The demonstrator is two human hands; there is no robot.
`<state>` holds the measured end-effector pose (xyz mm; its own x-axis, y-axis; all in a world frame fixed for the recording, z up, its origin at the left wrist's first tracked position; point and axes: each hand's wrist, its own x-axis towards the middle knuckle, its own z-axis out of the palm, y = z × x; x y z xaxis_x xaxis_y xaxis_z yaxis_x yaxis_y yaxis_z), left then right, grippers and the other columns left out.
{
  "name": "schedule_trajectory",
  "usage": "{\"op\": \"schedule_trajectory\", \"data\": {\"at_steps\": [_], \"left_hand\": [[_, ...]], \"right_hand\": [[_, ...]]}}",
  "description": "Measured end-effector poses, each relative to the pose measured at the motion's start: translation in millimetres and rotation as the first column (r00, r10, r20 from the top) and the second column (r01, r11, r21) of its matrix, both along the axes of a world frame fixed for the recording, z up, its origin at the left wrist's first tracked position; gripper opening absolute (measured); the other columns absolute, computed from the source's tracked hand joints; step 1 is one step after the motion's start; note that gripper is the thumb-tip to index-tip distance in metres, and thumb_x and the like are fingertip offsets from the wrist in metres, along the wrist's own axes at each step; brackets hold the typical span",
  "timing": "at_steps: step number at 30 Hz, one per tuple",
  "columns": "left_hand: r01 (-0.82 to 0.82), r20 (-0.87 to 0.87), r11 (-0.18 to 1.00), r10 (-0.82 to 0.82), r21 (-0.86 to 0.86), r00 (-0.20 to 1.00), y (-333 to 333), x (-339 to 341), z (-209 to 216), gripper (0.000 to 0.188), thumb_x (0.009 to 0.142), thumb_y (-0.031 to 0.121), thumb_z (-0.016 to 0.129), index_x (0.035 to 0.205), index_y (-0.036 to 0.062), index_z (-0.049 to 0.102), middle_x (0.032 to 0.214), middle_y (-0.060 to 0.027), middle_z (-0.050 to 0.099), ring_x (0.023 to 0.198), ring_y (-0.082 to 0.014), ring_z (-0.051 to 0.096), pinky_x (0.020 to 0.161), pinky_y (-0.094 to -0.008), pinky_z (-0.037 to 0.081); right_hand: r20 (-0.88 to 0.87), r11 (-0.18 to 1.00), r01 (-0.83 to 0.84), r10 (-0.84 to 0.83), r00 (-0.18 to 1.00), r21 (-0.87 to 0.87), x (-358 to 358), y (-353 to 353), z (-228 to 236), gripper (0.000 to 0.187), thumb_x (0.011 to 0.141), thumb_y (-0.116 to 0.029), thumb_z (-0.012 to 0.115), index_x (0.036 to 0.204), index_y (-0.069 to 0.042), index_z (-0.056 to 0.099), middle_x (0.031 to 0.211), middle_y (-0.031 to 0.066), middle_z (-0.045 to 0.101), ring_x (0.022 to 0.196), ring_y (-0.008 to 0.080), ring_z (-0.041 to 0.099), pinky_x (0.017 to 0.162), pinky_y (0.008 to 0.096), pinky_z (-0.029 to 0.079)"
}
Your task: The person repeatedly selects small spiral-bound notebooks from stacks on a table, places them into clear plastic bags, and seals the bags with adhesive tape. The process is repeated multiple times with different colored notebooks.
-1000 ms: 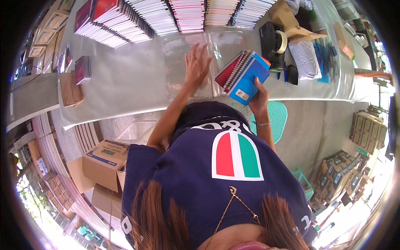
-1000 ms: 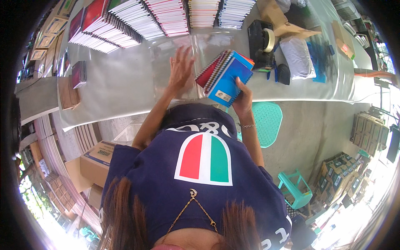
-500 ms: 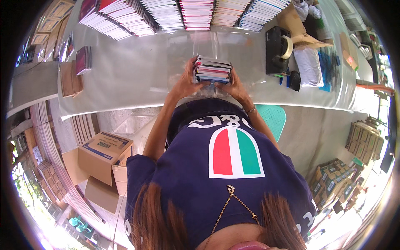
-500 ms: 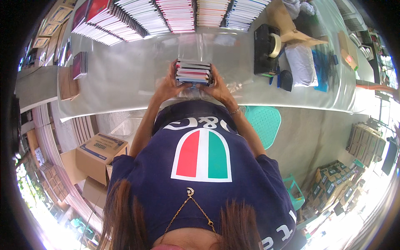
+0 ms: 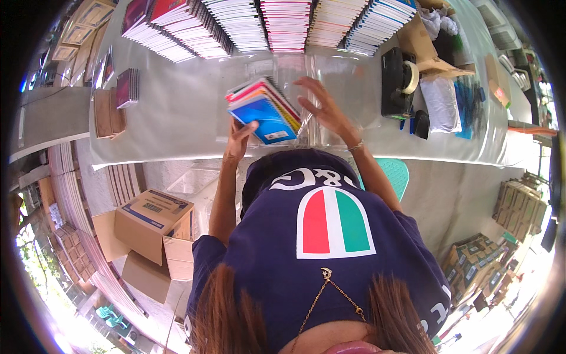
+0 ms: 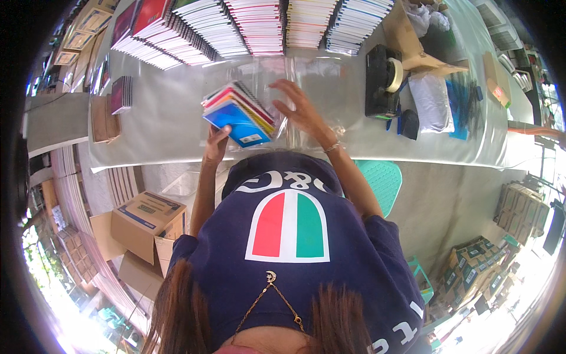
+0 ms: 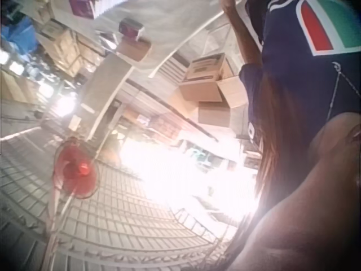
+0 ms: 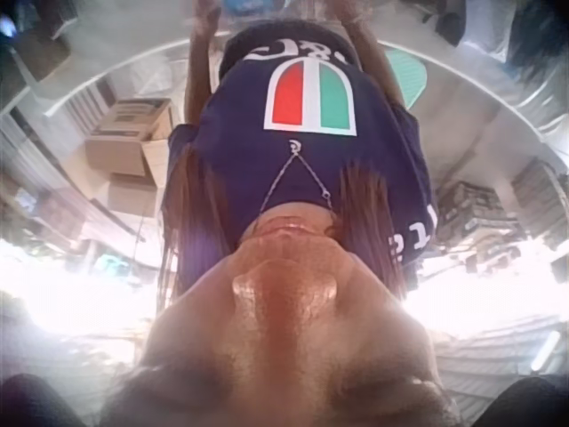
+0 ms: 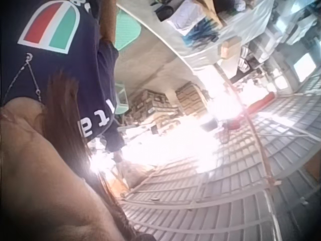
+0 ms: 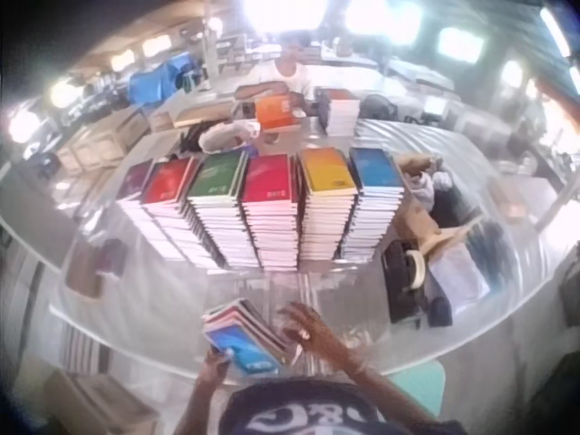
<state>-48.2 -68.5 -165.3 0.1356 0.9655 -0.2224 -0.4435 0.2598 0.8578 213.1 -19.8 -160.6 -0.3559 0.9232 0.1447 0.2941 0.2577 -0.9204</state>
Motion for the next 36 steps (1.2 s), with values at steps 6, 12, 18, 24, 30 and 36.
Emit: {"op": "schedule_trajectory", "data": {"at_steps": [6,12,18,24,30,36], "left_hand": [[-0.108,0.112,0.989,0.119,-0.096,0.987,-5.4,-25.5,-9.3,0.074,0.079,0.023,0.072,0.141,0.0029,0.035,0.131,-0.0115,0.051,0.125,-0.0264,0.047,0.108,-0.0423,0.033],[-0.071,0.141,0.993,0.085,-0.099,0.986,-8.6,-29.7,-28.8,0.072,0.084,0.029,0.070,0.142,0.0065,0.035,0.135,-0.0098,0.048,0.127,-0.0270,0.045,0.106,-0.0452,0.035],[-0.035,0.142,0.986,0.059,-0.163,0.988,-9.2,-9.9,-34.1,0.067,0.086,0.027,0.067,0.141,0.0062,0.036,0.134,-0.0106,0.049,0.123,-0.0275,0.047,0.104,-0.0448,0.036],[0.012,0.126,0.984,0.010,-0.176,0.992,-14.5,-4.7,-42.3,0.067,0.086,0.026,0.066,0.141,0.0057,0.035,0.131,-0.0108,0.049,0.121,-0.0270,0.048,0.101,-0.0439,0.038],[-0.034,0.059,0.980,0.046,-0.195,0.997,-22.9,-16.9,-45.6,0.070,0.084,0.030,0.067,0.142,0.0071,0.034,0.131,-0.0107,0.049,0.123,-0.0267,0.046,0.103,-0.0435,0.036],[-0.035,0.072,0.992,0.043,-0.121,0.996,-20.1,-13.1,-25.9,0.071,0.084,0.029,0.067,0.142,0.0049,0.034,0.134,-0.0108,0.047,0.126,-0.0265,0.044,0.106,-0.0434,0.033]], "right_hand": [[0.656,0.932,-0.099,-0.168,0.736,0.349,-11.5,-15.7,-28.1,0.041,0.088,-0.033,0.064,0.125,-0.016,0.059,0.145,0.0094,0.042,0.137,0.0330,0.035,0.115,0.0551,0.020],[0.679,0.939,0.141,-0.326,0.658,0.314,53.3,-46.6,-20.5,0.040,0.086,-0.026,0.066,0.124,-0.017,0.060,0.148,0.0080,0.038,0.139,0.0345,0.032,0.114,0.0576,0.022],[0.556,0.936,0.229,-0.345,0.756,0.269,101.1,-52.8,-40.4,0.036,0.087,-0.015,0.063,0.123,-0.016,0.061,0.144,0.0100,0.042,0.136,0.0352,0.035,0.110,0.0567,0.029],[0.490,0.926,0.225,-0.354,0.796,0.304,111.9,-50.0,-44.0,0.038,0.088,-0.016,0.062,0.125,-0.016,0.058,0.140,0.0104,0.048,0.132,0.0326,0.041,0.108,0.0535,0.032],[0.562,0.906,0.300,-0.421,0.712,0.298,108.2,-62.8,-38.0,0.040,0.086,-0.019,0.065,0.125,-0.016,0.057,0.136,0.0104,0.048,0.129,0.0338,0.041,0.107,0.0521,0.032],[0.527,0.886,0.319,-0.458,0.716,0.336,83.8,-68.4,-19.9,0.045,0.084,-0.020,0.068,0.127,-0.015,0.056,0.134,0.0134,0.048,0.126,0.0348,0.043,0.105,0.0496,0.032]]}}
